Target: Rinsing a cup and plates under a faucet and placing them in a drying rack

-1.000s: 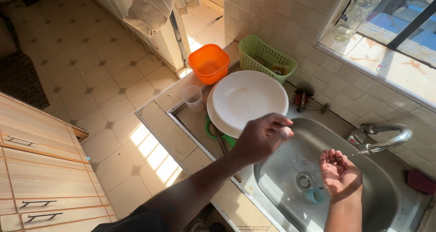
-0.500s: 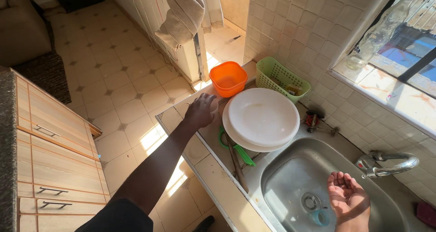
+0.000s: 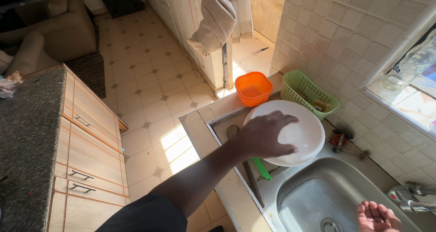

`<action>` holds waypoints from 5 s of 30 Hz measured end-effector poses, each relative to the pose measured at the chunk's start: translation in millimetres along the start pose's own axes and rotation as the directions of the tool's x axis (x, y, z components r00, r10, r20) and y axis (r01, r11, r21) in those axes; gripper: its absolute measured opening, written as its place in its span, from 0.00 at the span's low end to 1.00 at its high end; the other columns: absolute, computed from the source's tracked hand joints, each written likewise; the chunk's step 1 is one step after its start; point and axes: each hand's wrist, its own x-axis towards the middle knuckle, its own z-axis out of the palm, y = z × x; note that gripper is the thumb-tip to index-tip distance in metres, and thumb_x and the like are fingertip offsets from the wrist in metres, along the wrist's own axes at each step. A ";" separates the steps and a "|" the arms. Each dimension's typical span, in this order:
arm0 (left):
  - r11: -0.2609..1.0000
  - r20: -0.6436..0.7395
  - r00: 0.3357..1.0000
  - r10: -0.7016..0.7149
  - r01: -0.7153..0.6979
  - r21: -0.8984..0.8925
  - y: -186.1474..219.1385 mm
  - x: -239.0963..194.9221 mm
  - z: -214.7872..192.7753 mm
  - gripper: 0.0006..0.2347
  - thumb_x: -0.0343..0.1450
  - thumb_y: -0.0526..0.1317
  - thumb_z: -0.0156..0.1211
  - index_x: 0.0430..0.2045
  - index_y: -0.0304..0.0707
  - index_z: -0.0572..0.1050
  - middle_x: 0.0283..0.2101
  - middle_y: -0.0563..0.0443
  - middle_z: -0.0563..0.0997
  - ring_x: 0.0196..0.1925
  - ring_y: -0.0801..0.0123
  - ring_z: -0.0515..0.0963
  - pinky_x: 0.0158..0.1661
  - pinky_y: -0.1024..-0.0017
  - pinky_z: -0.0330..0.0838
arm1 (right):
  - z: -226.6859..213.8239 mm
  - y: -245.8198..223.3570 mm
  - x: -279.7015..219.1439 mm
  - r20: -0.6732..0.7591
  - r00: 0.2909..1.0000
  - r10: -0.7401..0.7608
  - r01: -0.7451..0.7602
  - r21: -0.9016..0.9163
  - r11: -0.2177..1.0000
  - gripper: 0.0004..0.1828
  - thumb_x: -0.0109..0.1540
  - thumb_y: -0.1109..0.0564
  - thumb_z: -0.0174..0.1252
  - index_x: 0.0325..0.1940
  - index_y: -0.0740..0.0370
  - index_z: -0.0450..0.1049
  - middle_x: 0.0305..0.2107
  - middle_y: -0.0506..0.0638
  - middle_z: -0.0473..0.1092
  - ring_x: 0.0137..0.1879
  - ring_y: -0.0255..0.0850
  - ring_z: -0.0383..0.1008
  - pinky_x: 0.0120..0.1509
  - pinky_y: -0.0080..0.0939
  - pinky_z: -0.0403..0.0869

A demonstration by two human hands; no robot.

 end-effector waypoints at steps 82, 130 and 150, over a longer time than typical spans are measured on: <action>-0.193 0.772 0.614 -0.164 0.747 -0.636 96.7 133.5 380.5 0.19 0.70 0.58 0.61 0.40 0.42 0.82 0.37 0.43 0.84 0.39 0.56 0.84 0.47 0.58 0.77 | 86.5 -67.5 -176.8 0.014 1.000 0.007 -0.004 -0.187 0.982 0.44 0.64 0.25 0.45 0.55 0.70 0.72 0.41 0.72 0.77 0.41 0.65 0.79 0.47 0.65 0.79; -0.032 0.548 0.785 0.288 0.580 -0.814 96.7 127.0 266.0 0.23 0.57 0.38 0.68 0.49 0.38 0.79 0.30 0.53 0.80 0.33 0.72 0.81 0.37 0.70 0.79 | 73.9 -35.8 -154.0 0.267 0.957 0.110 -0.114 -0.003 0.994 0.13 0.46 0.63 0.63 0.33 0.72 0.77 0.26 0.68 0.71 0.30 0.56 0.74 0.32 0.48 0.72; 0.629 0.448 0.868 -0.213 0.473 -0.617 102.3 134.0 348.7 0.23 0.55 0.34 0.76 0.42 0.54 0.73 0.37 0.58 0.87 0.45 0.66 0.85 0.50 0.69 0.76 | 89.9 -22.3 -136.2 -0.049 0.863 -0.503 0.182 -0.898 0.400 0.17 0.48 0.60 0.60 0.39 0.60 0.64 0.28 0.58 0.74 0.44 0.51 0.81 0.49 0.45 0.76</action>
